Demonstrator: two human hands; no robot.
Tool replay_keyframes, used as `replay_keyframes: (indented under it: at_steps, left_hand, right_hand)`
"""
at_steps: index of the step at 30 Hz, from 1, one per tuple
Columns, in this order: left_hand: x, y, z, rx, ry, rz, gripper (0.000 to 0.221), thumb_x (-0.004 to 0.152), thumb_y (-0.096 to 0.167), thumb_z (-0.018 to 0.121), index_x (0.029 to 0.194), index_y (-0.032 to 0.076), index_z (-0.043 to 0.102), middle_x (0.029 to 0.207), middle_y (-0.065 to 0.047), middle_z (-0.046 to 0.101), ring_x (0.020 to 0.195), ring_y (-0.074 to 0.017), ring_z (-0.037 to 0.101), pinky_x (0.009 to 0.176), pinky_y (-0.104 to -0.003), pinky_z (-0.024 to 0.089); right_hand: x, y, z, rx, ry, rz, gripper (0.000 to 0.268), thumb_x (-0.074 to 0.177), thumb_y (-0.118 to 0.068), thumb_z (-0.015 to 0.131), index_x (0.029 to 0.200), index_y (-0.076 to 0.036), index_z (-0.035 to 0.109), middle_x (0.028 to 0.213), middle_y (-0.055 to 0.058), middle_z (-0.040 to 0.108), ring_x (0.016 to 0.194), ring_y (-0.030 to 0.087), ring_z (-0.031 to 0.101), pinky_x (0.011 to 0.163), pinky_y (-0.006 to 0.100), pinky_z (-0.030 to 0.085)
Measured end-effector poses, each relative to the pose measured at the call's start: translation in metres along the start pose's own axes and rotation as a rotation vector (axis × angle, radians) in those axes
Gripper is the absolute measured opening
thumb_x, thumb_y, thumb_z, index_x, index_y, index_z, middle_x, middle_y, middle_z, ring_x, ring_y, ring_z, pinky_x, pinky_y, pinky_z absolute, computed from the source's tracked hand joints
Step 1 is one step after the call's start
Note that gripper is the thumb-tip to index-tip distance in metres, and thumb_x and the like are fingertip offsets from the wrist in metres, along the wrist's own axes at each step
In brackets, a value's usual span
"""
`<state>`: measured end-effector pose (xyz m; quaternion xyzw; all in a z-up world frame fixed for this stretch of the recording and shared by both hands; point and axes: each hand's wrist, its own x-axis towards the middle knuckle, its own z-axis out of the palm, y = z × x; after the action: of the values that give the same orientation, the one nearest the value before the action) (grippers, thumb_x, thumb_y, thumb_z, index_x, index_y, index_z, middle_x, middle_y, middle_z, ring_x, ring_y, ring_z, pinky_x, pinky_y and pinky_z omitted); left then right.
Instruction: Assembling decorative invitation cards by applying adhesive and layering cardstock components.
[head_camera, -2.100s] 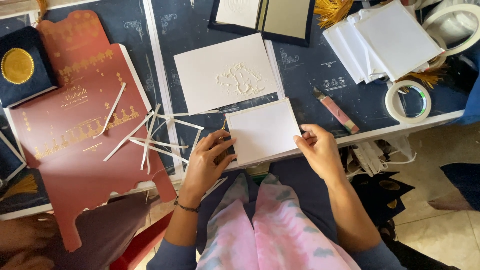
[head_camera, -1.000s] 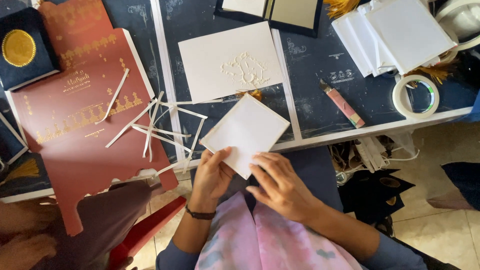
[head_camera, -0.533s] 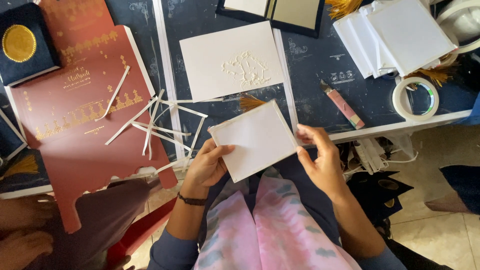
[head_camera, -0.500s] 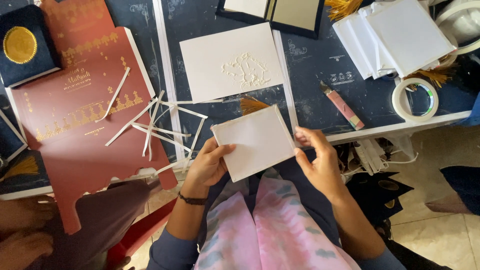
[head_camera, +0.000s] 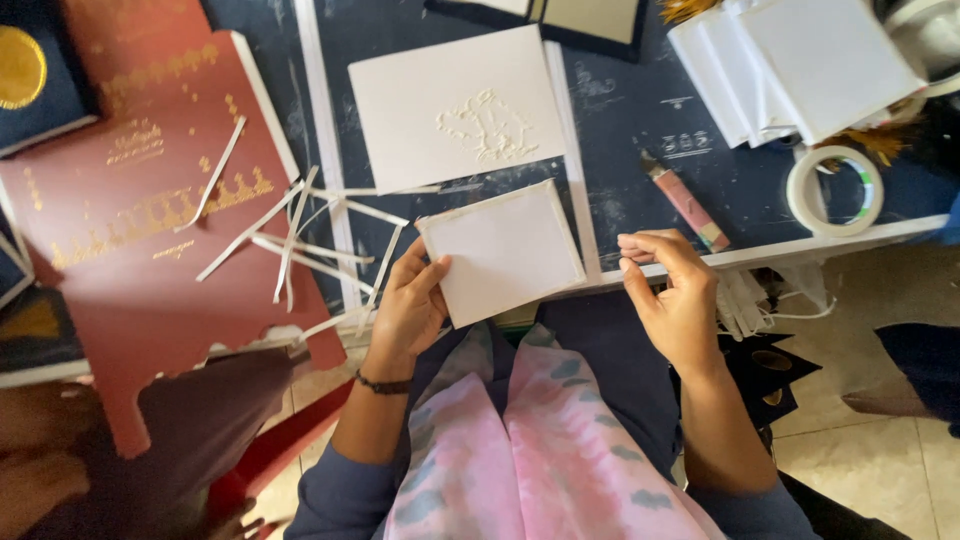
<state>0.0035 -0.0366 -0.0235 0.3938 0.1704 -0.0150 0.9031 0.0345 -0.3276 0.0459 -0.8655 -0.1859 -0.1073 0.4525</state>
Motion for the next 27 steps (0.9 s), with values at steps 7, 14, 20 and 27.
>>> replay_keyframes:
  at_steps: [7, 14, 20, 27]
  left_hand:
    - [-0.002, -0.004, -0.008, 0.039, -0.032, 0.013, 0.040, 0.104, 0.003, 0.053, 0.142, -0.011, 0.052, 0.116, -0.029, 0.070, 0.100, -0.0416, 0.075, 0.080, -0.055, 0.065]
    - [-0.021, 0.034, -0.007, 0.567, -0.011, 0.202, 0.045, 0.101, 0.001, 0.056, 0.146, -0.001, 0.052, 0.125, -0.017, 0.072, 0.108, -0.0203, 0.070, 0.085, -0.033, 0.063]
    - [-0.024, 0.028, -0.011, 0.548, 0.012, 0.295, 0.046, 0.097, -0.008, 0.063, 0.141, 0.002, 0.056, 0.129, -0.015, 0.065, 0.123, -0.0250, 0.069, 0.111, -0.034, 0.057]
    - [-0.028, 0.046, 0.008, 0.888, 0.047, 0.515, 0.041, 0.091, -0.013, 0.068, 0.131, -0.003, 0.063, 0.131, -0.021, 0.067, 0.125, -0.0357, 0.067, 0.107, -0.041, 0.057]
  right_hand:
    - [0.003, 0.001, 0.012, -0.095, -0.012, -0.075, 0.019, 0.093, 0.007, 0.075, 0.110, -0.001, 0.076, 0.101, 0.013, 0.070, 0.096, 0.033, 0.071, 0.085, 0.043, 0.058]
    - [0.010, 0.033, -0.024, -0.241, 0.092, -0.119, 0.017, 0.099, 0.017, 0.071, 0.116, 0.012, 0.073, 0.116, 0.025, 0.067, 0.108, 0.035, 0.067, 0.098, 0.043, 0.056]
    - [0.024, 0.069, -0.029, -0.416, 0.138, -0.136, 0.024, 0.093, 0.017, 0.072, 0.116, 0.012, 0.073, 0.119, 0.025, 0.064, 0.111, 0.040, 0.064, 0.100, 0.049, 0.052]
    - [0.034, 0.109, -0.011, -0.513, 0.117, -0.047, 0.038, 0.087, 0.010, 0.082, 0.123, 0.006, 0.073, 0.111, 0.018, 0.062, 0.102, 0.039, 0.064, 0.090, 0.050, 0.053]
